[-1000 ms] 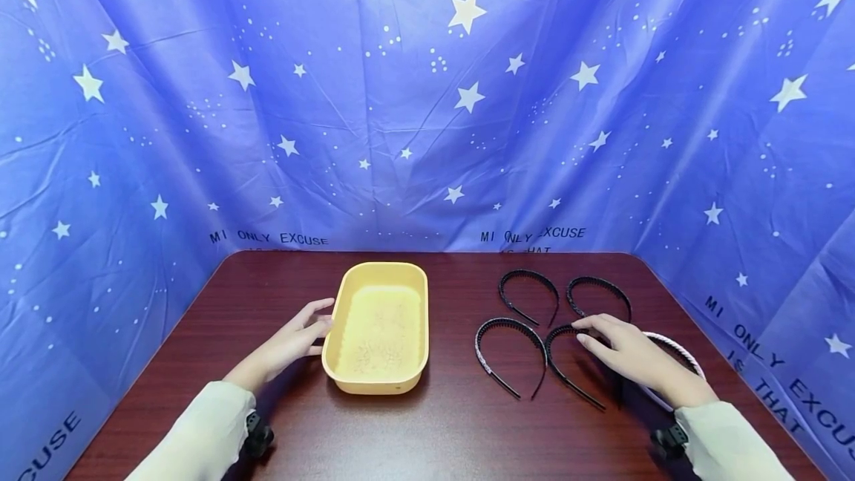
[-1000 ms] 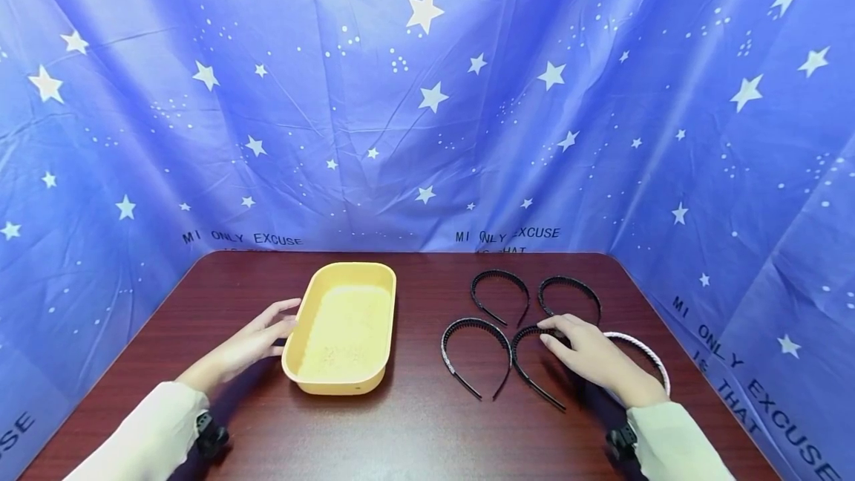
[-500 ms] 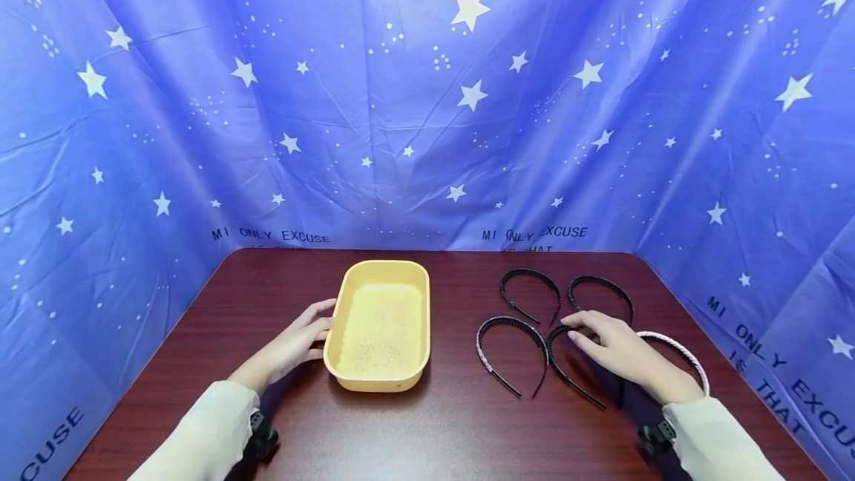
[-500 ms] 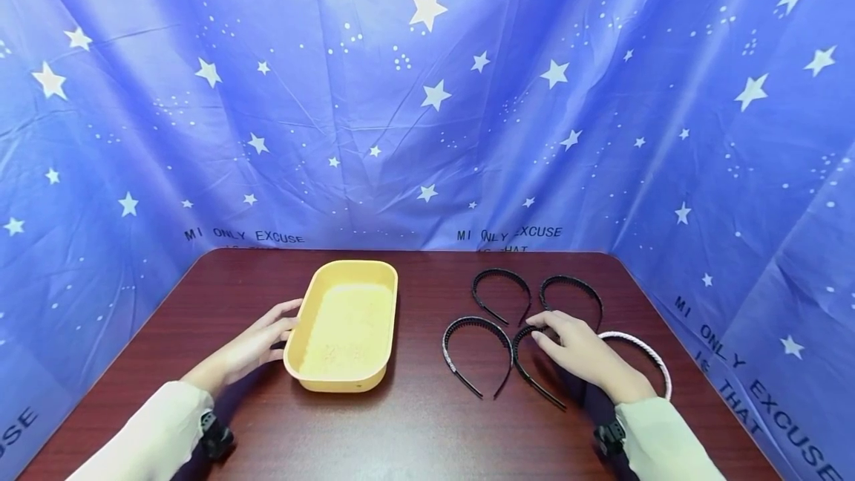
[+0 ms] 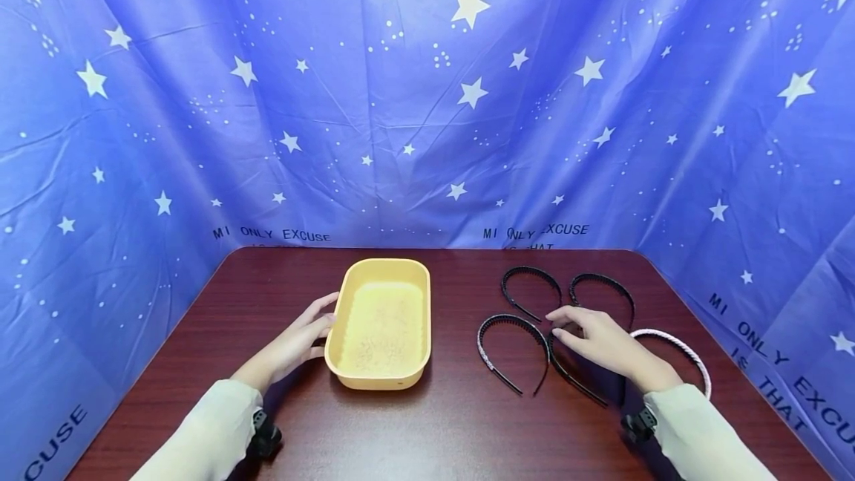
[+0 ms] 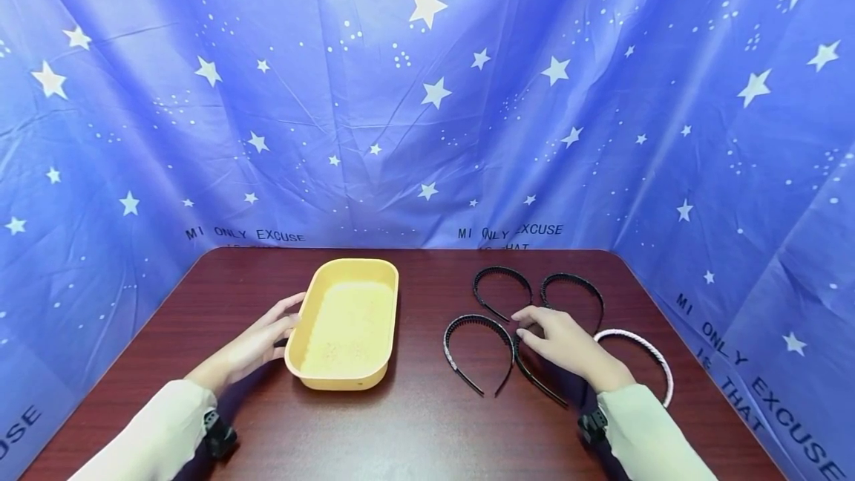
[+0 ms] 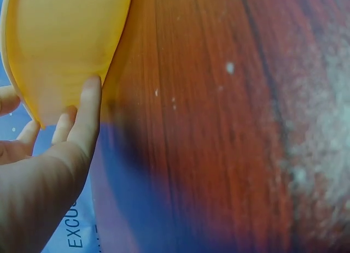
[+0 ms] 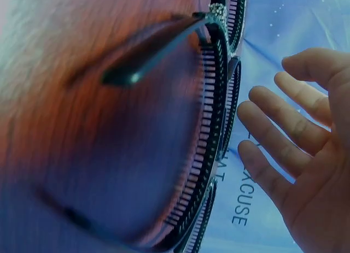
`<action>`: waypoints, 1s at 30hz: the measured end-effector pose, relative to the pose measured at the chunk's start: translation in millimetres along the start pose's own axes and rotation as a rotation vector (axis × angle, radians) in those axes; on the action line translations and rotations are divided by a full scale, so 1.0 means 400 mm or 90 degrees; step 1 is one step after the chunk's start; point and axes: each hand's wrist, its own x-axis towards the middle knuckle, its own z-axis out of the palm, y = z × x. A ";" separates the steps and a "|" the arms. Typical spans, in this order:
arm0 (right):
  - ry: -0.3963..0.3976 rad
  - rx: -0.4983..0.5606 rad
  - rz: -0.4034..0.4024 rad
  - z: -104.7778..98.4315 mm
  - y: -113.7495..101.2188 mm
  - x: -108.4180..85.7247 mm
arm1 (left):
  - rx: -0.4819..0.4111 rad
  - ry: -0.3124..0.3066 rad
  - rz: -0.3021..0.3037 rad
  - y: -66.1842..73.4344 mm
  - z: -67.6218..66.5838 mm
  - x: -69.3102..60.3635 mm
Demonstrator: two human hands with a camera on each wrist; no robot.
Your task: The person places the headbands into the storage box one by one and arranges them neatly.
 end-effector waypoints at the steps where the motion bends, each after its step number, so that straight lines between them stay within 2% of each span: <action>1: -0.003 -0.001 0.004 0.002 -0.001 0.004 | -0.002 0.000 0.005 -0.001 0.000 0.000; 14: -0.028 0.004 0.049 0.031 -0.003 0.052 | -0.034 0.052 0.047 -0.002 -0.001 0.011; 23: -0.044 -0.003 0.086 0.051 -0.001 0.072 | -0.040 0.062 0.049 0.001 0.001 0.009; 30: -0.054 0.006 0.092 0.066 0.006 0.078 | -0.054 0.059 0.061 0.007 0.001 0.003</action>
